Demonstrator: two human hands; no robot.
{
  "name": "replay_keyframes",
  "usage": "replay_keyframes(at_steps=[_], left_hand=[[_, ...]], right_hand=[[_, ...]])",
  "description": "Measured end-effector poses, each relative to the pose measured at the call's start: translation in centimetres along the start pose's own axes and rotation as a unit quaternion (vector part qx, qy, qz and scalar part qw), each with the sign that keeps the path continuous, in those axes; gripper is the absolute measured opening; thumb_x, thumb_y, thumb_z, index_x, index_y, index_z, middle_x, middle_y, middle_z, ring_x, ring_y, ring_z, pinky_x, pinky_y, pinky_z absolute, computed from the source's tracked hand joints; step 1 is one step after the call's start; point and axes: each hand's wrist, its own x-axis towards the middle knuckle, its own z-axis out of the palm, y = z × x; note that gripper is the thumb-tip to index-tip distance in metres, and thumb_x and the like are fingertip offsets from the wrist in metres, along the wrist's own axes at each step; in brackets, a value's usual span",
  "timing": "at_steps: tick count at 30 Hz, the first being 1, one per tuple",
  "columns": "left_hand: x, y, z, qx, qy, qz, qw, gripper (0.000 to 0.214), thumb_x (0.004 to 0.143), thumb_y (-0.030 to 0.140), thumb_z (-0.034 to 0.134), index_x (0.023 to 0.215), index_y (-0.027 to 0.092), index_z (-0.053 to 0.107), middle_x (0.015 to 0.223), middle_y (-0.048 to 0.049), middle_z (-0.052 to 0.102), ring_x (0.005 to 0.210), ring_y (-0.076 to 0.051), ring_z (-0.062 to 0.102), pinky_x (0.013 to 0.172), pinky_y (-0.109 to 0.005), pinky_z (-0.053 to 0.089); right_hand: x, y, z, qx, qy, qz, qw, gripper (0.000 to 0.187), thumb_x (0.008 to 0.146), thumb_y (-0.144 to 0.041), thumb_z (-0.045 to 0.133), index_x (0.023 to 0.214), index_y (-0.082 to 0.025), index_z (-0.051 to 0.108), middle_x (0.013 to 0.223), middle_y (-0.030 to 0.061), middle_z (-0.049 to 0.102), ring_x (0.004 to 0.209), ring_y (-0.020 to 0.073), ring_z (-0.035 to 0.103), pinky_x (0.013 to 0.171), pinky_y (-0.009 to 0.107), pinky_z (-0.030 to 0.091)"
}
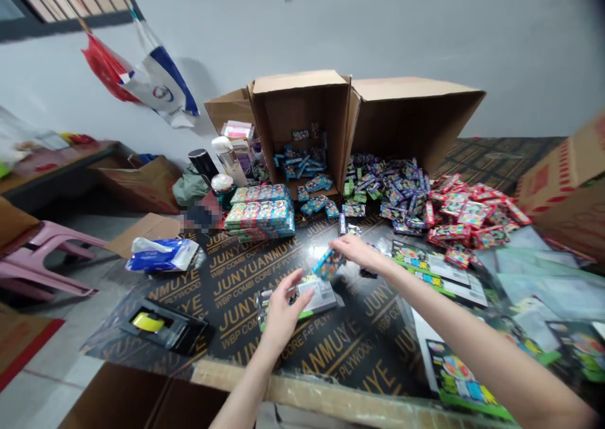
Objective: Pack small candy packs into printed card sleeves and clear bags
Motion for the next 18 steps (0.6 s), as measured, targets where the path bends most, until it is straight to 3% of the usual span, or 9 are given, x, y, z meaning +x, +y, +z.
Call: replay_keyframes(at_steps=[2, 4, 6, 8, 9, 11, 13, 16, 18], left_hand=[[0.3, 0.9, 2.0, -0.098, -0.082, -0.068, 0.990, 0.038, 0.070, 0.036, 0.065, 0.099, 0.012, 0.062, 0.093, -0.0082, 0.067, 0.082, -0.018, 0.062, 0.074, -0.031, 0.049], [0.2, 1.5, 3.9, -0.157, -0.122, -0.125, 0.972, 0.028, 0.065, 0.035, 0.070, 0.074, 0.010, 0.065, 0.067, -0.0032, 0.066, 0.060, -0.013, 0.059, 0.061, -0.025, 0.048], [-0.1, 1.8, 5.3, -0.187, -0.117, -0.160, 0.962, 0.029, 0.065, 0.037, 0.069, 0.062, 0.010, 0.061, 0.054, -0.0001, 0.061, 0.049, -0.010, 0.054, 0.053, -0.022, 0.044], [-0.5, 2.0, 6.2, -0.198, -0.111, -0.172, 0.959, 0.031, 0.068, 0.041, 0.065, 0.063, 0.010, 0.061, 0.054, -0.0004, 0.060, 0.048, -0.009, 0.053, 0.051, -0.021, 0.043], [-0.7, 2.0, 6.4, -0.197, -0.117, -0.173, 0.958, 0.033, 0.070, 0.042, 0.064, 0.065, 0.010, 0.061, 0.056, -0.0012, 0.061, 0.049, -0.010, 0.054, 0.052, -0.021, 0.044], [-0.8, 2.1, 6.5, -0.195, -0.140, -0.176, 0.955, 0.034, 0.069, 0.044, 0.064, 0.069, 0.009, 0.064, 0.061, -0.0035, 0.064, 0.053, -0.012, 0.057, 0.054, -0.023, 0.045], [-0.5, 1.8, 5.9, -0.146, -0.164, -0.140, 0.965, 0.037, 0.070, 0.046, 0.063, 0.079, 0.010, 0.067, 0.072, -0.0067, 0.068, 0.064, -0.016, 0.061, 0.062, -0.027, 0.048], [0.8, 0.7, 3.6, 0.081, -0.117, 0.032, 0.989, 0.051, 0.066, 0.048, 0.065, 0.106, 0.015, 0.062, 0.106, -0.0122, 0.064, 0.098, -0.025, 0.057, 0.087, -0.041, 0.042], [1.8, -0.4, 2.0, 0.261, -0.107, 0.132, 0.950, 0.078, 0.051, 0.048, 0.075, 0.120, 0.018, 0.053, 0.124, -0.0147, 0.052, 0.116, -0.032, 0.043, 0.099, -0.051, 0.028]], right_hand=[[-3.1, -0.1, 0.2, 0.038, -0.056, -0.020, 0.998, 0.052, 0.091, -0.039, 0.025, 0.066, -0.014, 0.062, 0.059, 0.0009, 0.061, 0.055, 0.0126, 0.053, 0.053, 0.022, 0.039], [-6.0, 0.0, 0.5, 0.095, -0.052, -0.037, 0.993, 0.051, 0.091, -0.043, 0.025, 0.076, -0.014, 0.064, 0.066, 0.0011, 0.062, 0.059, 0.0125, 0.055, 0.056, 0.022, 0.042], [-8.5, 0.3, 0.7, 0.155, 0.025, -0.059, 0.986, 0.043, 0.087, -0.049, 0.037, 0.106, -0.016, 0.057, 0.092, 0.0049, 0.064, 0.080, 0.0160, 0.058, 0.071, 0.027, 0.045], [-10.6, 0.6, 1.0, 0.170, 0.107, -0.098, 0.975, 0.071, 0.072, -0.052, 0.059, 0.131, -0.020, 0.036, 0.123, 0.0101, 0.050, 0.108, 0.0228, 0.049, 0.089, 0.036, 0.039], [-11.4, 0.7, 1.3, 0.158, 0.130, -0.116, 0.972, 0.086, 0.065, -0.050, 0.067, 0.136, -0.021, 0.028, 0.132, 0.0110, 0.042, 0.117, 0.0254, 0.041, 0.096, 0.039, 0.034], [-12.7, 1.0, 1.8, 0.127, 0.156, -0.137, 0.970, 0.091, 0.060, -0.043, 0.072, 0.136, -0.023, 0.027, 0.134, 0.0107, 0.038, 0.122, 0.0276, 0.036, 0.101, 0.043, 0.027], [-13.7, 1.3, 2.3, 0.113, 0.189, -0.130, 0.967, 0.079, 0.063, -0.035, 0.069, 0.132, -0.024, 0.033, 0.128, 0.0095, 0.046, 0.117, 0.0270, 0.041, 0.101, 0.044, 0.028], [-14.6, 2.3, 2.9, 0.117, 0.219, -0.130, 0.960, 0.079, 0.061, -0.032, 0.067, 0.132, -0.022, 0.033, 0.125, 0.0102, 0.048, 0.113, 0.0272, 0.046, 0.098, 0.044, 0.033], [-15.1, 3.1, 3.2, 0.129, 0.221, -0.134, 0.957, 0.082, 0.061, -0.031, 0.067, 0.133, -0.020, 0.029, 0.127, 0.0116, 0.046, 0.111, 0.0267, 0.048, 0.096, 0.042, 0.037]])
